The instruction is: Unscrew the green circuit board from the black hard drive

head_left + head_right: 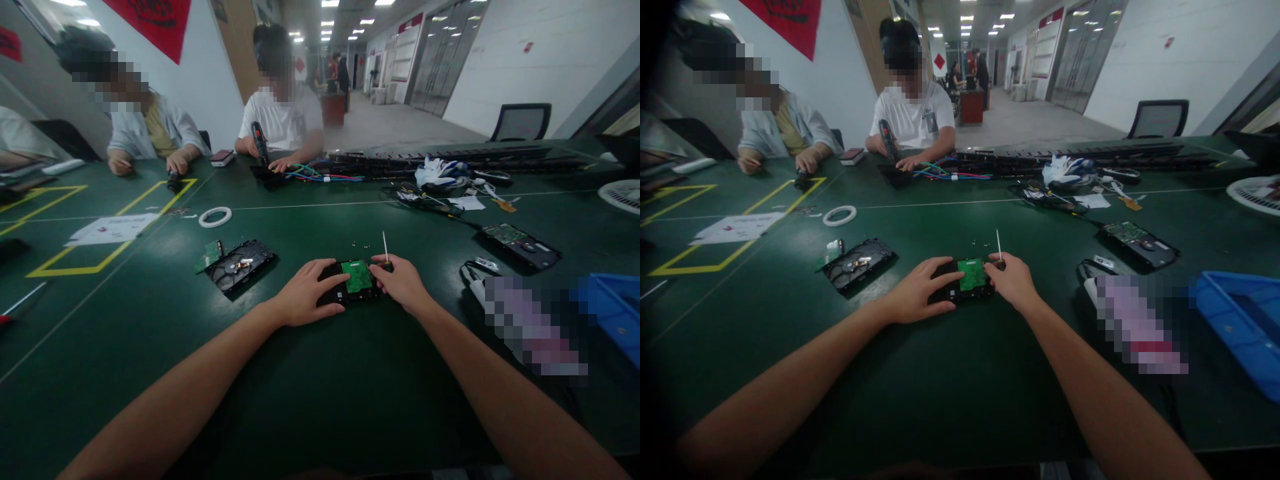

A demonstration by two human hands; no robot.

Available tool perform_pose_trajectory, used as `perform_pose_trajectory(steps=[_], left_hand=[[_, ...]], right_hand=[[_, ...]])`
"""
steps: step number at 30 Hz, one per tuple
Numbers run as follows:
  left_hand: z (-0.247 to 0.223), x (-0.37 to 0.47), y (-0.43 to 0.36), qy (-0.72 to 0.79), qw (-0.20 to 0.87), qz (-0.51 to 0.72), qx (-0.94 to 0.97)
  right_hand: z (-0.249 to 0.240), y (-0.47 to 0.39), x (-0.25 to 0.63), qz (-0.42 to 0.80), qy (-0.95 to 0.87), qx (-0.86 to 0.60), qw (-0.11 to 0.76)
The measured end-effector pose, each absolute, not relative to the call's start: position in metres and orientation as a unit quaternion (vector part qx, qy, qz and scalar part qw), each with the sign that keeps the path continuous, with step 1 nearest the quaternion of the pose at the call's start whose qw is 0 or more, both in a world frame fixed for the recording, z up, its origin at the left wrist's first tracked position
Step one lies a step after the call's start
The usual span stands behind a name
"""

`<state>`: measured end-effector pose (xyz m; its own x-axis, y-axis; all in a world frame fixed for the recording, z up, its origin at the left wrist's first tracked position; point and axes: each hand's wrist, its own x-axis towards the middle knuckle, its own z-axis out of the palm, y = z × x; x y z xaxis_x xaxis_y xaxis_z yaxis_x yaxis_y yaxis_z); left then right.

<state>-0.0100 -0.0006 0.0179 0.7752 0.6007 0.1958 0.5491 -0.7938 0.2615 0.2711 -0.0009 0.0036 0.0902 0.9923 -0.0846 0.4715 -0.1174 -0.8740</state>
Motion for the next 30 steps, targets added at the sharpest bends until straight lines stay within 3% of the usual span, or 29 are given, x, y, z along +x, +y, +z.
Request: perform_pose_trajectory(steps=[6, 12, 21, 30], left_hand=[[0.02, -0.01, -0.002, 0.304, 0.098, 0.137, 0.938], [0.016, -0.011, 0.005, 0.314, 0.1, 0.137, 0.934], [0.015, -0.014, 0.016, 0.319, 0.098, 0.149, 0.931], [0.014, -0.014, 0.013, 0.315, 0.09, 0.172, 0.929]], right_hand=[[0.003, 0.008, 0.286, 0.274, -0.574, -0.677, 0.369], [0.008, 0.011, 0.287, 0.077, -0.703, -0.644, 0.291], [0.01, 0.034, 0.277, 0.025, -0.735, -0.67, 0.101], [0.012, 0.028, 0.274, -0.001, -0.727, -0.679, 0.103]])
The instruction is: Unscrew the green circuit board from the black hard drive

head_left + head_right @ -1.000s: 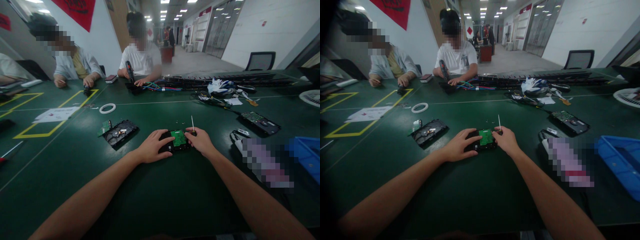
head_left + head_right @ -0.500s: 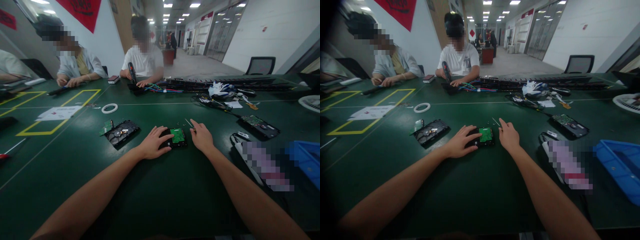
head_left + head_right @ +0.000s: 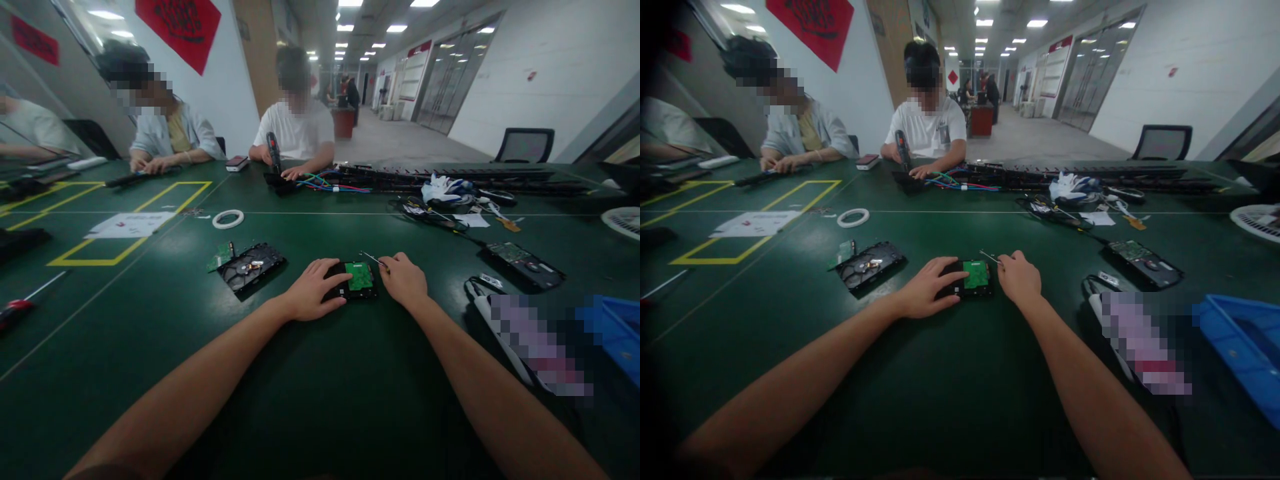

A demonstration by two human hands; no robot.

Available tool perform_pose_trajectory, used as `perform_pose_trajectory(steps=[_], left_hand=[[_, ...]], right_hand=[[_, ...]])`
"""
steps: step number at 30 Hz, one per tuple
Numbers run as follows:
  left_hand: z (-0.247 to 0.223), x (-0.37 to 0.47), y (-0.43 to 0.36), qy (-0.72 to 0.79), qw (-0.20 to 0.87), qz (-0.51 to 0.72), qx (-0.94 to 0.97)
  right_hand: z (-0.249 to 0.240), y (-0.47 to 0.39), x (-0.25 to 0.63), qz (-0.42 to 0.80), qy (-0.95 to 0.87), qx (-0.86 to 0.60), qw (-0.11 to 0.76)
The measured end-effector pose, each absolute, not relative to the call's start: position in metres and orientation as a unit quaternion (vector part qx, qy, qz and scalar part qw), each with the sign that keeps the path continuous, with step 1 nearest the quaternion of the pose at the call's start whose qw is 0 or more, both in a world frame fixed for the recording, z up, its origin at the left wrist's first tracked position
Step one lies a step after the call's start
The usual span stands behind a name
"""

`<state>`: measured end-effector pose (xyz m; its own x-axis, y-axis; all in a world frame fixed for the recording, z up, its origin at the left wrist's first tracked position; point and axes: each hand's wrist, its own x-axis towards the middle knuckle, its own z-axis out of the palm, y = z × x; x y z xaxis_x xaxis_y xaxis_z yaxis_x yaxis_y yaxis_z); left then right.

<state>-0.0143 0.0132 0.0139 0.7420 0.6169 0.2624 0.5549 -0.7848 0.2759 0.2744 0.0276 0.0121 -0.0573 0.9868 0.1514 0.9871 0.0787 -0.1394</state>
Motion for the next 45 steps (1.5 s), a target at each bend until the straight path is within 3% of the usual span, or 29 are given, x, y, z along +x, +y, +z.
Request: perform_pose_trajectory(steps=[14, 45], left_hand=[[0.0145, -0.0142, 0.0128, 0.33, 0.117, 0.191, 0.917], [0.0108, -0.0137, 0.0141, 0.326, 0.089, 0.168, 0.926]], right_hand=[[0.0081, 0.0215, 0.2771, 0.003, -0.742, -0.651, 0.161], [0.0056, 0.0249, 0.2826, 0.007, -0.751, -0.642, 0.151]])
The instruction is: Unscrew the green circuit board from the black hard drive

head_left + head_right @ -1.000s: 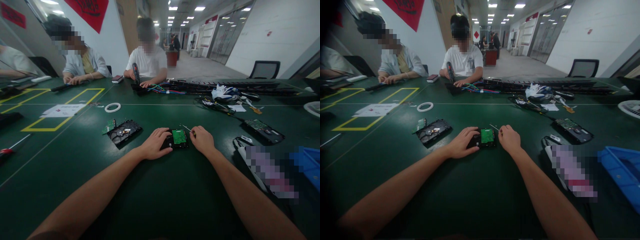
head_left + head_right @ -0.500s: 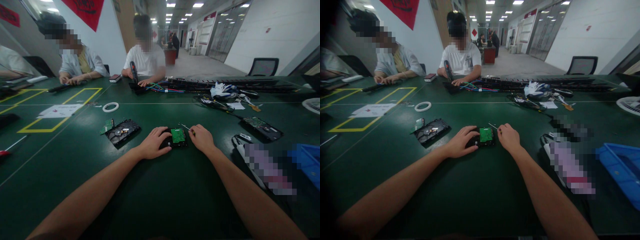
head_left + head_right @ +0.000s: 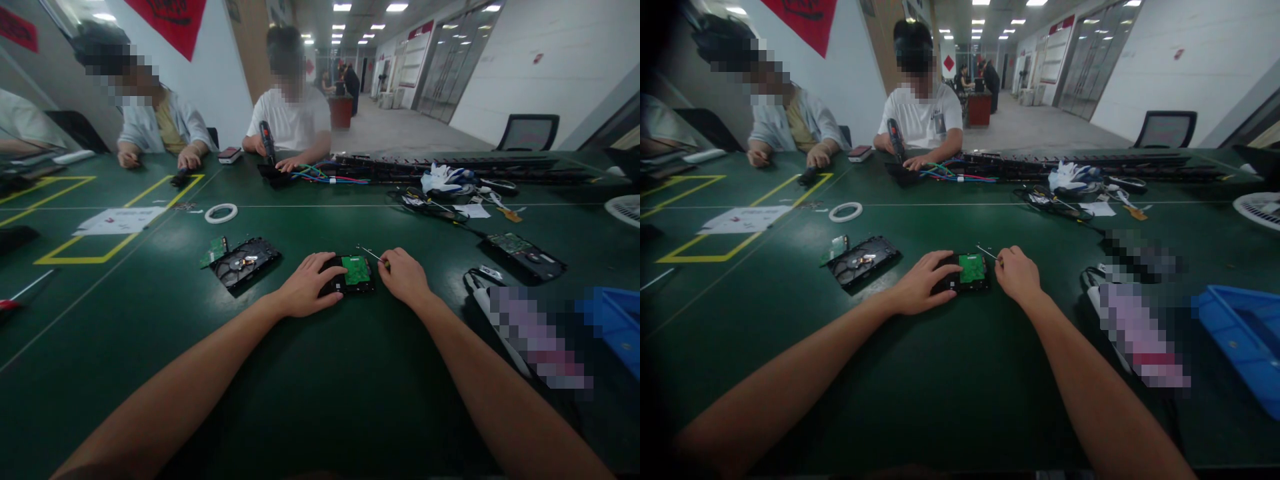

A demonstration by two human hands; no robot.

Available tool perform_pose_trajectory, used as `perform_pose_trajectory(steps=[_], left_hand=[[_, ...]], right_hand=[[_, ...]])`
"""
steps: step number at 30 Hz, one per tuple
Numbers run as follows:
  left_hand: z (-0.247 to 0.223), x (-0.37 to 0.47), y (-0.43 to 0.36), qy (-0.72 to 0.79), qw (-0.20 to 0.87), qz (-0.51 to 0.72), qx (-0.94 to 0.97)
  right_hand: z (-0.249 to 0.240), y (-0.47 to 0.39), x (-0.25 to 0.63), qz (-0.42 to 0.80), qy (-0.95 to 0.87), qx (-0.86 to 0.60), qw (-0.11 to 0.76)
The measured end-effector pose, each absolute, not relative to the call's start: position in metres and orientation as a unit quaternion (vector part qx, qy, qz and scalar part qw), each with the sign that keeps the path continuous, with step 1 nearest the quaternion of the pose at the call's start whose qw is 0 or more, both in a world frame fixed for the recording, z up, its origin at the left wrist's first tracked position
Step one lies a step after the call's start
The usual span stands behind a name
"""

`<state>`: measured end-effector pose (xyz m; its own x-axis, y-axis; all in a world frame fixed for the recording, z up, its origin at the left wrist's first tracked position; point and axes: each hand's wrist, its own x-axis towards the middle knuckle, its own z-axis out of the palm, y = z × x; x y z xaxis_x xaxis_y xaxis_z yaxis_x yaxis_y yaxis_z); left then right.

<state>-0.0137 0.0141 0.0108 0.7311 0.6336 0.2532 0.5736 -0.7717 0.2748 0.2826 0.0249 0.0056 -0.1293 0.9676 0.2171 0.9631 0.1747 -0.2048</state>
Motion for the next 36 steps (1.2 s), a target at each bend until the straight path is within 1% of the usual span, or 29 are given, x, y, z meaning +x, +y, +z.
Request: perform_pose_trajectory(steps=[6, 12, 16, 18, 24, 29, 36], left_hand=[[0.011, -0.014, 0.014, 0.327, 0.09, 0.165, 0.926], [0.01, -0.013, 0.014, 0.328, 0.086, 0.161, 0.927], [0.009, -0.014, 0.014, 0.333, 0.09, 0.156, 0.926], [0.01, -0.012, 0.013, 0.338, 0.079, 0.157, 0.924], [0.018, 0.019, 0.005, 0.325, -0.003, 0.17, 0.93], [0.016, 0.042, 0.002, 0.306, -0.018, 0.163, 0.938], [0.011, 0.038, 0.004, 0.295, -0.013, 0.156, 0.943]], right_hand=[[0.006, 0.024, 0.283, 0.009, -0.755, -0.635, 0.165], [0.004, 0.024, 0.283, -0.012, -0.754, -0.636, 0.165], [0.003, 0.025, 0.284, -0.003, -0.756, -0.634, 0.165], [0.003, 0.026, 0.284, 0.002, -0.756, -0.634, 0.163], [0.002, 0.026, 0.282, -0.003, -0.75, -0.645, 0.149], [0.004, 0.023, 0.282, -0.016, -0.751, -0.644, 0.146], [0.004, 0.024, 0.281, -0.013, -0.751, -0.645, 0.143]])
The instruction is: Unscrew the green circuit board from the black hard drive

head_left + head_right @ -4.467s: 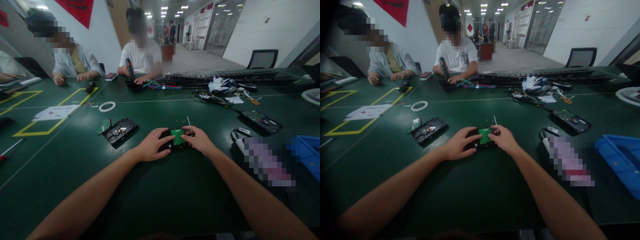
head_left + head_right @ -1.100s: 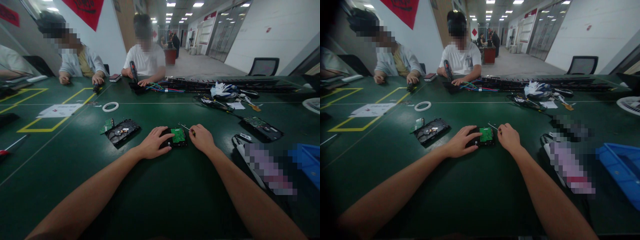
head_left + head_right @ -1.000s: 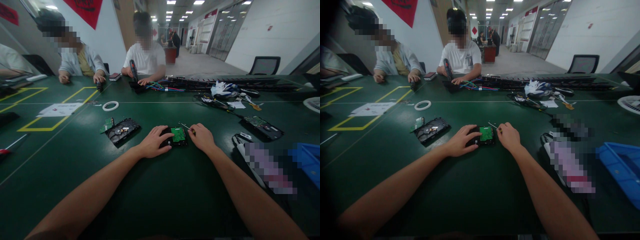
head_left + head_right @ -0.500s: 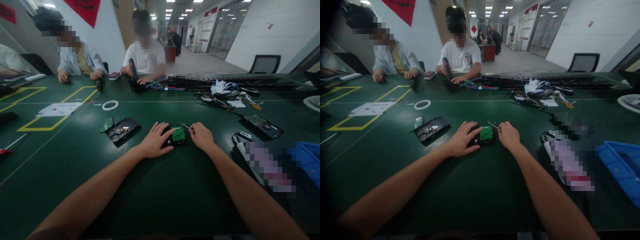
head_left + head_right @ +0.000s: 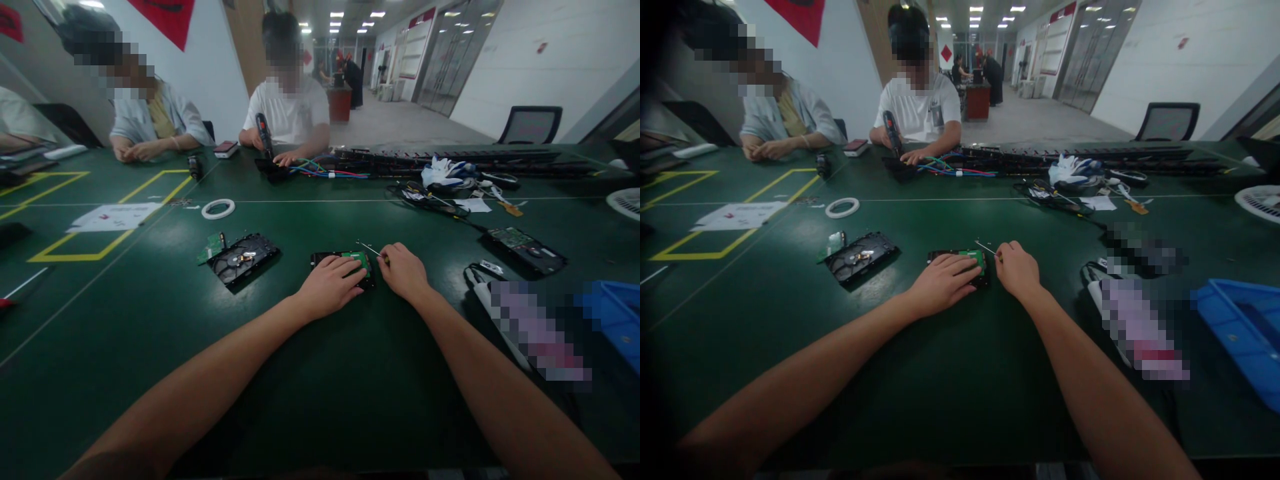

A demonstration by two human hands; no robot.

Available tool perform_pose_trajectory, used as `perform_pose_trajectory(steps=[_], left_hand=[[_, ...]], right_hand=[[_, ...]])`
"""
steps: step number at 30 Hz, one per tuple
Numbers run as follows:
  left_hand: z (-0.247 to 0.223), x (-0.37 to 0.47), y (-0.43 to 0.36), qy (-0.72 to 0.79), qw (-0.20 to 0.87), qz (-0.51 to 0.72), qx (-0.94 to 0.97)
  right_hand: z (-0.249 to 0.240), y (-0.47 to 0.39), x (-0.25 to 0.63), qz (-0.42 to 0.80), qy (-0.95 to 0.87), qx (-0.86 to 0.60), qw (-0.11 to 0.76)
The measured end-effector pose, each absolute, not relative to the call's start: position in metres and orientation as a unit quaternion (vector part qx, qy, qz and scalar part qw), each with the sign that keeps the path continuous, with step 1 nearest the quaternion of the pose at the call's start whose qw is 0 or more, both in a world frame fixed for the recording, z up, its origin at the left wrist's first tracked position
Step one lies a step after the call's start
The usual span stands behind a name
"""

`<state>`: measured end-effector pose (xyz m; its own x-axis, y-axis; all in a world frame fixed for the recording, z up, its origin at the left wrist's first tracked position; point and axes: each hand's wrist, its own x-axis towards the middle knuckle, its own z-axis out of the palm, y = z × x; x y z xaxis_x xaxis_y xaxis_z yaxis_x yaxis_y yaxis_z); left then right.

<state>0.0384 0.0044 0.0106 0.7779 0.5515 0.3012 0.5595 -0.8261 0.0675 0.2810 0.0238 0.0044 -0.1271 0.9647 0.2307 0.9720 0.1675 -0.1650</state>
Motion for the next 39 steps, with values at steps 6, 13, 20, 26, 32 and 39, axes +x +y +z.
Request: perform_pose_trajectory(steps=[6, 13, 20, 26, 32, 39], left_hand=[[0.012, 0.04, 0.003, -0.294, 0.024, -0.156, -0.943], [0.01, 0.037, 0.002, -0.28, 0.03, -0.16, -0.946], [0.009, 0.033, -0.001, -0.254, 0.006, -0.163, -0.953], [0.014, 0.036, -0.011, -0.219, -0.01, -0.186, -0.958], [0.015, 0.036, -0.014, -0.209, -0.023, -0.192, -0.959], [0.014, 0.035, -0.014, -0.235, -0.014, -0.177, -0.956]], right_hand=[[0.004, 0.022, 0.28, -0.021, -0.749, -0.647, 0.143], [0.002, 0.023, 0.28, -0.024, -0.749, -0.646, 0.144], [0.007, 0.02, 0.278, -0.006, -0.749, -0.647, 0.146], [0.008, 0.019, 0.277, -0.006, -0.746, -0.65, 0.146], [0.008, 0.018, 0.277, -0.006, -0.751, -0.644, 0.146], [0.007, 0.02, 0.28, -0.007, -0.759, -0.637, 0.136]])
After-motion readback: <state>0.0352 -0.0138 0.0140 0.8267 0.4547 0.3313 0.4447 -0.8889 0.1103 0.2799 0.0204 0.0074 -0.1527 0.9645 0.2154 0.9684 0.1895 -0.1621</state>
